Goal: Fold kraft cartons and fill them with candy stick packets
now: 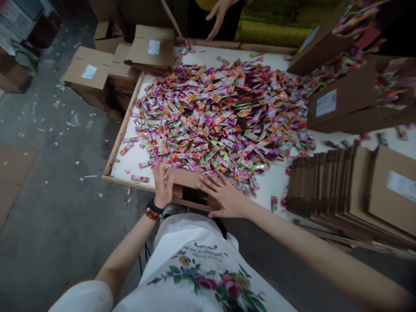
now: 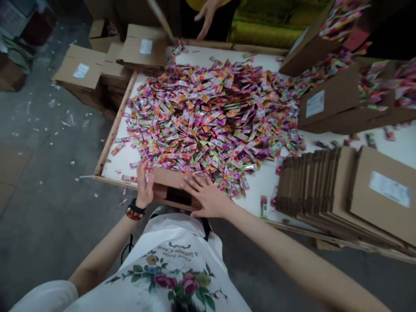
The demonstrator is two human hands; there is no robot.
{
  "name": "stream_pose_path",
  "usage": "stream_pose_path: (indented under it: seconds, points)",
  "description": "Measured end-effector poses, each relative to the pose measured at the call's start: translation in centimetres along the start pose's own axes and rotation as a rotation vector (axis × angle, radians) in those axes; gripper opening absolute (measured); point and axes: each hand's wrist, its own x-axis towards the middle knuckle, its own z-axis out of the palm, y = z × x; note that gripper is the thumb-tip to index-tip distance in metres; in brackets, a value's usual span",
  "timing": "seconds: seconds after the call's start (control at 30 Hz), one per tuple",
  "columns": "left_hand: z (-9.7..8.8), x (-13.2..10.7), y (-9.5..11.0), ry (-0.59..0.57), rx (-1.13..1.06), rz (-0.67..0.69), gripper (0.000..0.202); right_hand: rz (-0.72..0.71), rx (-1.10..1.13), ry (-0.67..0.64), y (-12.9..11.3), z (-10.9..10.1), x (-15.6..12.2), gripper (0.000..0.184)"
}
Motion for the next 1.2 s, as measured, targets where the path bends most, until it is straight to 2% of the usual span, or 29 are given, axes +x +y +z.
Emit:
stream_pose_path:
  seconds: [0.07,0.1,0.17,0.27,0.33,0.4,0.5,0.63,0.7,0.77,0.8,0.87,0.93,0.97,1.03,1.1,1.17,1.2]
  points:
    - [-0.5,-0.1,0.8,-0.296,0.253,0.218,0.065,-0.01,-0.054,-0.003,-0.1,1.8,-0.1,0.079]
    - [-0.4,-0.4,1.0,-0.422,0.379,0.278,0.069,0.025,-0.075,0.018,-0.2,2.6,0.2,0.07]
    - [0.2,-1.2,0.9,-0.579,0.567,0.316,0.073,0.175,-0.123,0.103,-0.4,4.0,1.3,0.061]
    - [1.2,-2.2,0.3,-0.674,0.686,0.336,0.094,0.349,-0.203,0.211,-0.8,5.3,3.2,0.063]
    - [1.6,-2.0,-0.1,-0.759,0.723,0.413,0.117,0.36,-0.236,0.224,-0.8,5.9,3.9,0.065]
    - [2.0,-1.3,-0.3,-0.853,0.746,0.525,0.129,0.37,-0.246,0.213,-0.7,6.4,4.1,0.065]
    - [2.4,0.1,-0.2,-0.928,0.748,0.648,0.125,0.398,-0.228,0.186,-0.6,6.4,4.3,0.064]
    - [2.3,2.2,1.0,-0.944,0.733,0.667,0.111,0.35,-0.046,0.274,0.0,4.9,4.9,0.058]
    - [2.1,3.4,1.8,-0.978,0.708,0.679,0.106,0.327,0.209,0.405,1.1,4.2,4.1,0.049]
    - [2.0,4.6,2.3,-0.998,0.683,0.722,0.102,0.398,0.501,0.633,3.1,4.3,1.4,0.045]
    - [2.0,5.2,2.4,-0.999,0.676,0.749,0.101,0.497,0.624,0.765,4.5,4.7,-0.8,0.045]
    - [2.3,5.8,2.2,-1.008,0.674,0.793,0.103,0.859,0.778,0.968,7.6,6.1,-6.3,0.054]
    - [2.7,5.9,1.9,-1.051,0.677,0.808,0.111,1.338,0.828,0.989,10.7,8.0,-12.3,0.075]
    - [2.9,5.7,1.7,-1.078,0.678,0.805,0.115,1.497,0.824,0.979,12.2,9.0,-14.9,0.086]
    - [3.1,5.2,1.7,-1.128,0.676,0.789,0.119,1.698,0.81,0.946,14.7,11.0,-18.4,0.102]
    - [2.7,4.7,2.2,-1.137,0.667,0.747,0.115,1.851,0.799,0.914,16.5,12.7,-19.0,0.11]
    - [1.1,4.6,2.9,-1.082,0.626,0.682,0.109,1.93,0.744,0.871,17.6,13.9,-17.0,0.109]
    - [-0.3,4.8,3.2,-1.022,0.59,0.639,0.107,1.904,0.706,0.855,18.0,14.3,-15.4,0.105]
